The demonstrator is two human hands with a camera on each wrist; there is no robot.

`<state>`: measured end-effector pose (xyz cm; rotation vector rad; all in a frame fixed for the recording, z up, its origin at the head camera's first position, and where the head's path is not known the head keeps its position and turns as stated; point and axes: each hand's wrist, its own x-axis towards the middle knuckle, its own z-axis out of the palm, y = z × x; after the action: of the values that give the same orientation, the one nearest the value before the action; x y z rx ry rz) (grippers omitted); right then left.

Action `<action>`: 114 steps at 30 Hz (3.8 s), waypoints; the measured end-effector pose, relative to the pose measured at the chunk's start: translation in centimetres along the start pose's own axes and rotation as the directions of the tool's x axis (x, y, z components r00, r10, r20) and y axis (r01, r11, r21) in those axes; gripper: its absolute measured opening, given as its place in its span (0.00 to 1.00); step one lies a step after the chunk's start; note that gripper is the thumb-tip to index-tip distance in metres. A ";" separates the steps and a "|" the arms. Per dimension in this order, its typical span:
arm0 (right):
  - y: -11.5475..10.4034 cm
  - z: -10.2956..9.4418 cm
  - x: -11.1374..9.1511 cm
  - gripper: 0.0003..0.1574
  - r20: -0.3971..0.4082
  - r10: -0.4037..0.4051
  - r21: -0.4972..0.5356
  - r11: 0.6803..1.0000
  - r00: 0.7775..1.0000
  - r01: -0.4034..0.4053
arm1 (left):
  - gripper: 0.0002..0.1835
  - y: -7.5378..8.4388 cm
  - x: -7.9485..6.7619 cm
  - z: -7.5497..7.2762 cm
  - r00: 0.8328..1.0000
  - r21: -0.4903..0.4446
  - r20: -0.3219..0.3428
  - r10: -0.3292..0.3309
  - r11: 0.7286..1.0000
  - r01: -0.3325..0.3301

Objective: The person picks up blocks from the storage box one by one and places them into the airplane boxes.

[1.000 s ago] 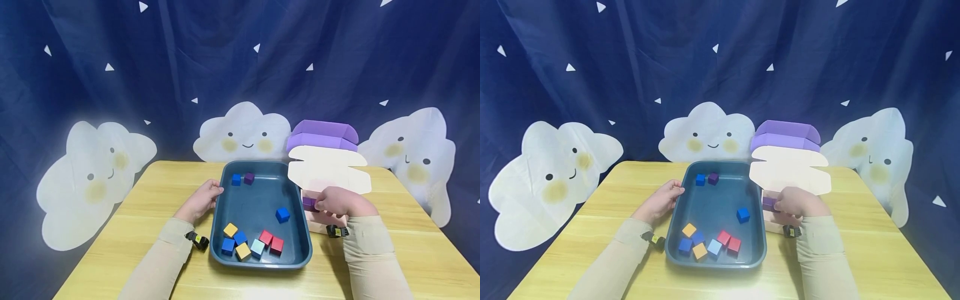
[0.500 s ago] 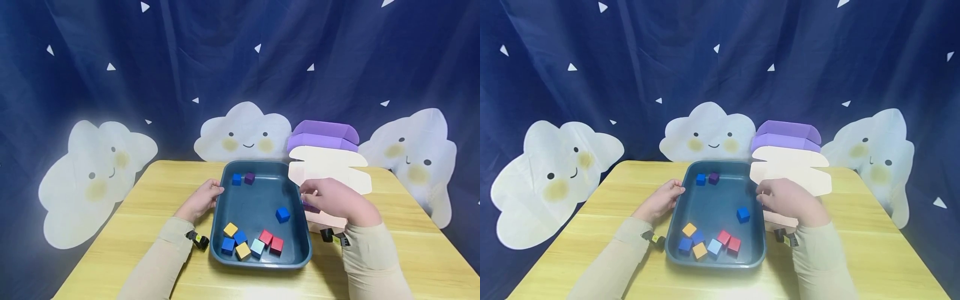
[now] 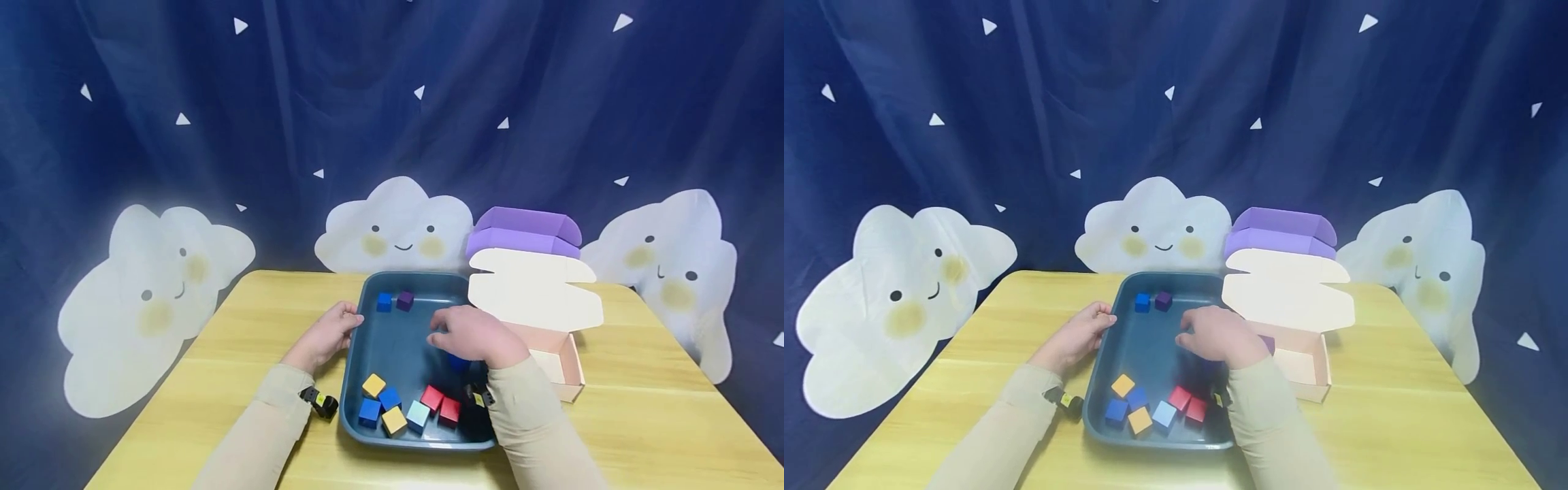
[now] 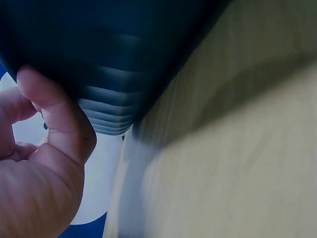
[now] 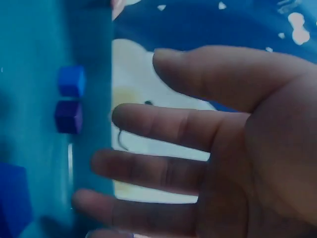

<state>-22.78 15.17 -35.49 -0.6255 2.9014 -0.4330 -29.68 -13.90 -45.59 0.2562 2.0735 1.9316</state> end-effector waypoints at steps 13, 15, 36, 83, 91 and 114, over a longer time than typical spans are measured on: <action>1.3 1.9 0.7 0.10 0.191 0.093 0.020 0.995 0.977 -0.099 | 0.09 0.1 -0.1 0.0 1.000 -0.009 -0.005 -0.004 1.000 0.004; 1.4 2.2 0.6 0.10 0.208 0.106 0.033 0.993 0.972 -0.115 | 0.08 0.0 0.0 0.0 1.000 -0.014 -0.002 -0.006 1.000 0.006; 2.6 -2.3 -1.9 0.14 -0.023 -0.151 0.134 0.979 0.988 0.153 | 0.08 0.3 -0.1 -0.1 1.000 -0.014 0.003 0.013 1.000 -0.013; 12.3 0.1 -7.1 0.22 -0.165 0.327 -0.122 0.930 0.931 -0.348 | 0.08 0.1 0.0 0.1 1.000 -0.052 0.013 0.008 0.999 -0.008; 12.7 1.5 -6.9 0.19 -0.184 0.286 -0.149 0.937 0.940 -0.314 | 0.07 0.2 -0.2 0.2 1.000 -0.067 0.004 0.003 0.998 -0.003; 10.5 -0.8 -7.2 0.08 -0.205 0.159 -0.165 0.967 0.966 -0.194 | 0.07 0.0 0.0 0.2 1.000 -0.064 0.007 0.000 0.998 0.000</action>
<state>-20.40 27.57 -37.43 -0.3585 3.1706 -0.2138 -29.62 -13.73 -45.57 0.2483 2.0029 1.9905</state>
